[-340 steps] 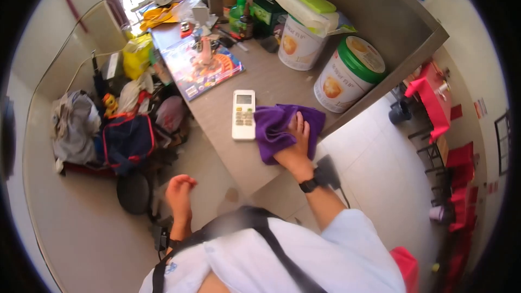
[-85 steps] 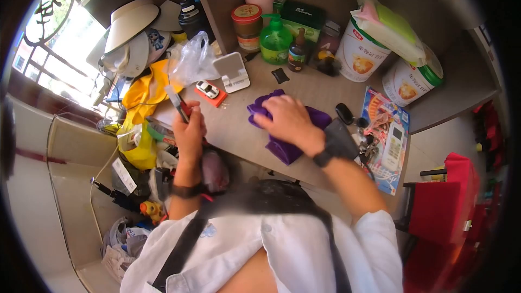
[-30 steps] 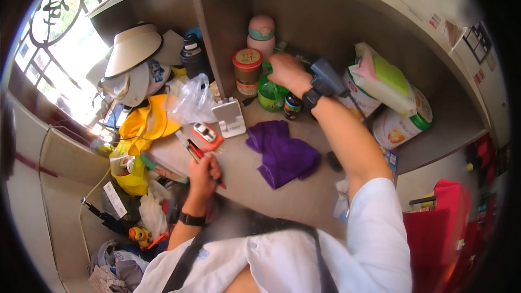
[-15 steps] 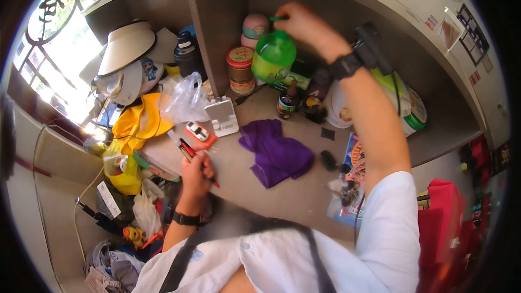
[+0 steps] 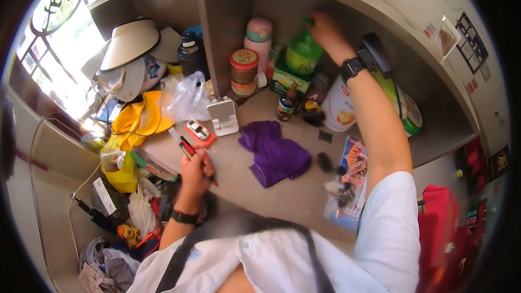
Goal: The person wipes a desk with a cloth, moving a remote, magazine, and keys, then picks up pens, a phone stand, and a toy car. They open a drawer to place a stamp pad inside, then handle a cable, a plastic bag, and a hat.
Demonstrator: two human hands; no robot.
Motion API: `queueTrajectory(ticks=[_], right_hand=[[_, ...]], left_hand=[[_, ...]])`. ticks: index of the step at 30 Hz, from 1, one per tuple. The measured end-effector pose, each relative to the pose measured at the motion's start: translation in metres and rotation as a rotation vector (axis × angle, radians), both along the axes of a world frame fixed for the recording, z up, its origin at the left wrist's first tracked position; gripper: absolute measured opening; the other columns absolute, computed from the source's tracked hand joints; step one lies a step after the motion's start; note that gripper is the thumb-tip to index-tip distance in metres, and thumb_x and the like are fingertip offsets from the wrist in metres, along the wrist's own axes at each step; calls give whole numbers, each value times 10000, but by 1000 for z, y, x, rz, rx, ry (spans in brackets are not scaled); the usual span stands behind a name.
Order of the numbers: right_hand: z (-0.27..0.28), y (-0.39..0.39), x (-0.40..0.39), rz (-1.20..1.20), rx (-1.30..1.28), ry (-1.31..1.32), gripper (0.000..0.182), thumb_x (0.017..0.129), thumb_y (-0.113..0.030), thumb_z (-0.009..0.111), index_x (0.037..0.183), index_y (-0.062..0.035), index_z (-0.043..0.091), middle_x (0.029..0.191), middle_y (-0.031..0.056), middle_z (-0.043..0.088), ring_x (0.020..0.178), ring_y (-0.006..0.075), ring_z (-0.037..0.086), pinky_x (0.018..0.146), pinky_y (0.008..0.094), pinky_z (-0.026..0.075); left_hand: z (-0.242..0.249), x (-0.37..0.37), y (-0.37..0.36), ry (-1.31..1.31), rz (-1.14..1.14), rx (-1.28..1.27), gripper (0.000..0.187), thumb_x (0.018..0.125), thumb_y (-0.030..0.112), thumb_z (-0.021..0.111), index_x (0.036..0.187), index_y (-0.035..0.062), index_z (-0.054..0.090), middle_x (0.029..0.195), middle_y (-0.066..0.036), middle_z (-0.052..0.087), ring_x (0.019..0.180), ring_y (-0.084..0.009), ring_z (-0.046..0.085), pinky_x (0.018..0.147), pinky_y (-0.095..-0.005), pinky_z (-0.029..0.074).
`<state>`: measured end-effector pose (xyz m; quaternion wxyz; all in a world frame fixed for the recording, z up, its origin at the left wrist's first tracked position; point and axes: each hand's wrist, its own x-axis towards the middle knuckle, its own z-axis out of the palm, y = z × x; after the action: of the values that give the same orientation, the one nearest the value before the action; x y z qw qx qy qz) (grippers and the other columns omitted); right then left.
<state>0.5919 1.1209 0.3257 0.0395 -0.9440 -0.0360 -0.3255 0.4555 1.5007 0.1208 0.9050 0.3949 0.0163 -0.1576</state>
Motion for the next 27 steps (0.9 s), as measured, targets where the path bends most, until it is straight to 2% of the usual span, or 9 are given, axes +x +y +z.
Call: queueTrajectory(ticks=[2,4,6,8,12,16,18,21,27], right_hand=[[-3,16,-15,-53,-33,-77,417,714,-188,607,1097,-48,516,974,184,570,872,308,569,764,371,455],[-5,38,-46,-79,278,-156,482,695,-148,620,1133,-30,457,965,170,540,779,269,571,716,347,464],[-30,52,-74,-12,449,-328,443,678,-95,625,1083,-13,466,938,127,509,689,196,541,659,306,464],[-75,62,-100,26,716,-238,462,672,-72,630,1090,-20,440,941,115,497,663,151,519,626,276,454],[-163,84,-130,-103,926,99,569,667,-135,672,1145,-28,382,1000,136,481,661,136,522,625,272,455],[-192,87,-117,-98,919,176,600,652,-183,695,1144,-33,386,1010,152,510,723,187,560,666,296,458],[-194,89,-105,-88,796,130,581,639,-220,705,1114,-42,422,977,150,554,813,258,577,718,331,452],[-189,92,-99,-81,855,130,527,625,-243,713,1055,-51,476,917,138,582,878,297,567,754,357,441],[-177,98,-115,-86,770,84,476,613,-252,722,990,-48,514,921,142,585,871,288,573,746,350,445]], left_hand=[[0,0,0,7,-5,-5,118,855,73,437,969,81,465,613,-25,428,450,-83,366,397,-213,298],[1,0,1,13,-1,0,119,855,71,434,970,78,463,614,-26,428,451,-82,361,397,-212,295],[1,0,1,12,-6,-11,121,854,69,433,971,76,463,614,-26,428,450,-82,359,397,-212,295],[3,0,0,10,-10,-21,123,854,67,432,972,75,463,614,-26,428,450,-81,357,398,-212,294],[3,0,1,13,-12,-5,127,843,67,443,968,76,465,603,-20,424,439,-81,357,383,-212,290],[2,1,1,-4,-29,-5,137,852,65,438,985,70,472,617,-27,431,456,-79,361,399,-211,296],[1,2,1,-9,-34,1,138,852,64,438,986,70,472,617,-27,431,455,-79,361,397,-211,295],[0,1,2,2,-28,13,139,852,61,439,986,70,474,618,-28,431,451,-80,359,395,-211,292],[2,2,1,1,-34,-29,138,849,57,442,984,67,468,617,-27,430,449,-83,358,397,-209,286]])
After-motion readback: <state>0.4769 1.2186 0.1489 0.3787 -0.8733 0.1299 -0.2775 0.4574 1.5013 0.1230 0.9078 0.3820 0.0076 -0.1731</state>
